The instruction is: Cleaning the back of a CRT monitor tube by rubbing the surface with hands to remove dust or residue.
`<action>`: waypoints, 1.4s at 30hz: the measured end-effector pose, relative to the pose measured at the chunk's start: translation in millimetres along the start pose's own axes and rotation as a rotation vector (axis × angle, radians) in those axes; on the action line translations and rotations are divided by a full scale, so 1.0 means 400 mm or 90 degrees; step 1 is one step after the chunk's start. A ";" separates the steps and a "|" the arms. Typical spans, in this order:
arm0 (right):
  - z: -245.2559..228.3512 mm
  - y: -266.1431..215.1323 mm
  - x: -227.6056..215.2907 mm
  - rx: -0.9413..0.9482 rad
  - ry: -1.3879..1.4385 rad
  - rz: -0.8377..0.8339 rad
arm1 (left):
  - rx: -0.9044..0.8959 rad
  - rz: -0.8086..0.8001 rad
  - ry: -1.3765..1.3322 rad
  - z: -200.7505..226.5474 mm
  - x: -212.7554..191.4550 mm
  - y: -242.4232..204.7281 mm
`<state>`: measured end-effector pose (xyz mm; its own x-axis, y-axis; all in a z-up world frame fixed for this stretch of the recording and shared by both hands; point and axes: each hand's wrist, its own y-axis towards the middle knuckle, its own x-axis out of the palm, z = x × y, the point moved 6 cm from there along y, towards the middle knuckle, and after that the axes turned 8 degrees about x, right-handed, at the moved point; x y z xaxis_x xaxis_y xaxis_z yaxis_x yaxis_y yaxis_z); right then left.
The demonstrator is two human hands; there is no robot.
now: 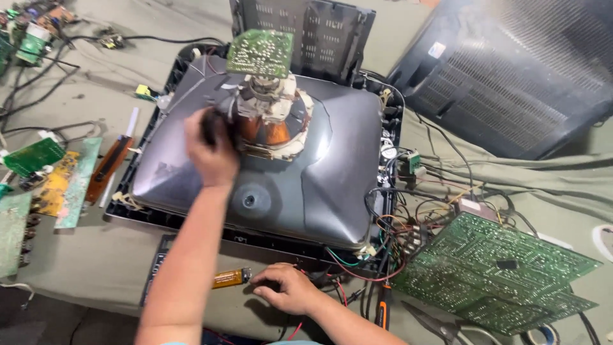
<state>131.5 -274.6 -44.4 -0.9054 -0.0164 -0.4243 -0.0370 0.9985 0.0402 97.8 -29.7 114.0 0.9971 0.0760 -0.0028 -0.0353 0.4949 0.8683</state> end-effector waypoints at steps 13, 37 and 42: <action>0.031 0.000 0.011 0.039 0.016 0.012 | -0.248 -0.503 0.396 -0.312 -0.119 0.016; -0.005 -0.016 0.012 0.010 0.002 -0.003 | -0.227 -0.542 0.382 -0.121 -0.191 -0.082; 0.006 -0.009 0.017 0.029 -0.012 -0.015 | -0.221 -0.591 0.375 -0.195 -0.167 -0.022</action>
<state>126.5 -278.0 -49.5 -0.8965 -0.0390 -0.4413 -0.0384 0.9992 -0.0103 26.3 28.4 67.8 0.4661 -0.0947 -0.8797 0.5877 0.7764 0.2278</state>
